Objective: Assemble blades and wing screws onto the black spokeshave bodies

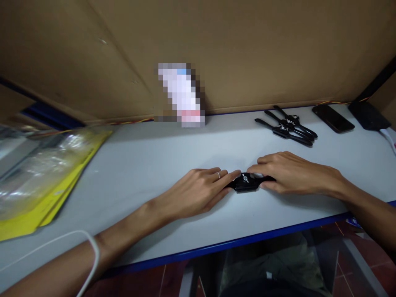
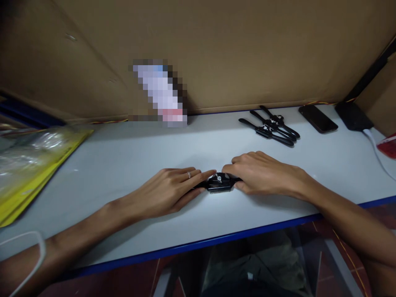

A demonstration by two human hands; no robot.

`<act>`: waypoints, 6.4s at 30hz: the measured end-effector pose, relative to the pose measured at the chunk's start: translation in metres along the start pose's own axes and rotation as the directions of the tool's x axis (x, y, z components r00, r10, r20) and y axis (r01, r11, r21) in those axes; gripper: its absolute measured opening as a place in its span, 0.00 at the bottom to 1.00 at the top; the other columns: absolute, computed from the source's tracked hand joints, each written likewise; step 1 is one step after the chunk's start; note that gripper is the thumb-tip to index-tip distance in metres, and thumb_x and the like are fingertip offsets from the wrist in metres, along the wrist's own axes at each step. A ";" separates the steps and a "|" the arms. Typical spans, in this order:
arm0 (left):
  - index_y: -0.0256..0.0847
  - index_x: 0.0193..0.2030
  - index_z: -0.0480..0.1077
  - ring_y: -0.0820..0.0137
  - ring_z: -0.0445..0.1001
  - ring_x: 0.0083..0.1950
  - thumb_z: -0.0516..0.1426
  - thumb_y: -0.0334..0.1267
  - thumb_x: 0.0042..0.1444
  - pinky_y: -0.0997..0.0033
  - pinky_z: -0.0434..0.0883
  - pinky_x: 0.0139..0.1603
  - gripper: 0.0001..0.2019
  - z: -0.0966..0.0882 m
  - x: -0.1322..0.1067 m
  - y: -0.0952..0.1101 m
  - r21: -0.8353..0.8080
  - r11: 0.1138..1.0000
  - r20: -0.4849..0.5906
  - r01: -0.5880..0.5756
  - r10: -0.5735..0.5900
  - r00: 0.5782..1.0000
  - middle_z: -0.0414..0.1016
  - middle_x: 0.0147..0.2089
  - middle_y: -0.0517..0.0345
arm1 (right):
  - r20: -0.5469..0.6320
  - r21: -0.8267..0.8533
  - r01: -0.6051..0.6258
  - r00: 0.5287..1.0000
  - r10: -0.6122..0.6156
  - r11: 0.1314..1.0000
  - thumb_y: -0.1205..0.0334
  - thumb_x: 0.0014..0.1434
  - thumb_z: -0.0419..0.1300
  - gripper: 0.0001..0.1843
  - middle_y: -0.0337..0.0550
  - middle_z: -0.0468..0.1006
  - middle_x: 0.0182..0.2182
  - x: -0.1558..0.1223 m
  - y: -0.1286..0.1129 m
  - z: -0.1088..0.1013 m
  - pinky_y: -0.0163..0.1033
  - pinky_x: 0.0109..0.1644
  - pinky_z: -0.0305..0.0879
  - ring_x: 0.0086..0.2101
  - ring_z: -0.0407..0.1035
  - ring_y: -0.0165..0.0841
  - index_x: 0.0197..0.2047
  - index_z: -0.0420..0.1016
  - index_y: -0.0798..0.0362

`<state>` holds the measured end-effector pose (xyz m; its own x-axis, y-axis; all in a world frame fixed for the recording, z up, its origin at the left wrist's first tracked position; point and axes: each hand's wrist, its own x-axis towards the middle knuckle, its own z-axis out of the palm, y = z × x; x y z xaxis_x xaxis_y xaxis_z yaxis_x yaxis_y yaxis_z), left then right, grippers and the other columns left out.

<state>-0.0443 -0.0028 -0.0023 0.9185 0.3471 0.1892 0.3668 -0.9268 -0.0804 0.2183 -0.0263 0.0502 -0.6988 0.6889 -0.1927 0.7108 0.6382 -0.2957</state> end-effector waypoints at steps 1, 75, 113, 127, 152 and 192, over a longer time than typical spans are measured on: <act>0.35 0.64 0.58 0.69 0.75 0.31 0.43 0.38 0.72 0.67 0.70 0.29 0.18 0.000 0.000 0.000 0.001 1.000 -0.003 0.000 0.000 1.000 0.77 0.37 0.57 | 0.005 -0.004 -0.004 1.000 0.004 1.000 0.72 0.60 0.56 0.17 0.44 0.77 0.39 0.000 0.000 0.000 0.38 0.36 0.55 0.39 0.70 0.37 0.51 0.74 0.50; 0.35 0.51 0.65 0.68 0.72 0.29 0.45 0.26 0.66 0.67 0.67 0.26 0.11 -0.001 0.000 0.002 0.102 0.992 -0.007 -0.069 0.070 0.998 0.74 0.34 0.57 | 0.047 -0.055 -0.060 0.997 0.063 0.997 0.69 0.62 0.55 0.10 0.45 0.76 0.39 -0.001 -0.005 -0.004 0.39 0.36 0.55 0.38 0.71 0.38 0.46 0.71 0.51; 0.34 0.62 0.59 0.68 0.76 0.31 0.44 0.37 0.72 0.67 0.70 0.29 0.17 0.000 -0.001 0.002 0.044 0.999 0.011 -0.005 0.004 1.000 0.77 0.37 0.56 | 0.034 -0.078 -0.057 0.998 0.060 0.995 0.68 0.62 0.55 0.10 0.44 0.76 0.39 -0.001 -0.005 0.000 0.39 0.35 0.54 0.37 0.70 0.37 0.47 0.70 0.52; 0.35 0.54 0.65 0.68 0.75 0.31 0.44 0.35 0.71 0.66 0.70 0.29 0.12 0.000 0.000 0.001 0.073 0.997 -0.008 -0.041 0.041 0.999 0.77 0.38 0.54 | -0.021 -0.178 -0.032 0.999 0.028 0.984 0.69 0.64 0.56 0.11 0.43 0.75 0.35 -0.005 -0.008 0.001 0.39 0.31 0.48 0.32 0.68 0.35 0.48 0.73 0.52; 0.34 0.53 0.66 0.68 0.74 0.31 0.44 0.35 0.72 0.66 0.69 0.27 0.13 0.000 0.000 0.002 0.094 0.994 -0.005 -0.049 0.050 0.999 0.76 0.36 0.55 | -0.248 -0.084 0.047 0.966 -0.066 0.995 0.66 0.66 0.55 0.11 0.42 0.76 0.34 0.003 0.003 0.004 0.36 0.32 0.51 0.30 0.65 0.31 0.50 0.76 0.51; 0.34 0.54 0.66 0.68 0.73 0.31 0.43 0.36 0.72 0.66 0.68 0.28 0.14 -0.001 0.000 0.002 0.098 0.994 0.018 -0.039 0.037 0.999 0.75 0.36 0.55 | -0.313 -0.195 0.081 0.939 -0.141 0.977 0.62 0.69 0.55 0.11 0.41 0.73 0.32 0.015 -0.003 0.021 0.38 0.28 0.43 0.25 0.57 0.28 0.38 0.76 0.56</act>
<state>-0.0433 -0.0052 -0.0016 0.9341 0.3147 0.1685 0.3433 -0.9212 -0.1829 0.2040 -0.0249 0.0281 -0.7310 0.6648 0.1539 0.6536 0.7469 -0.1219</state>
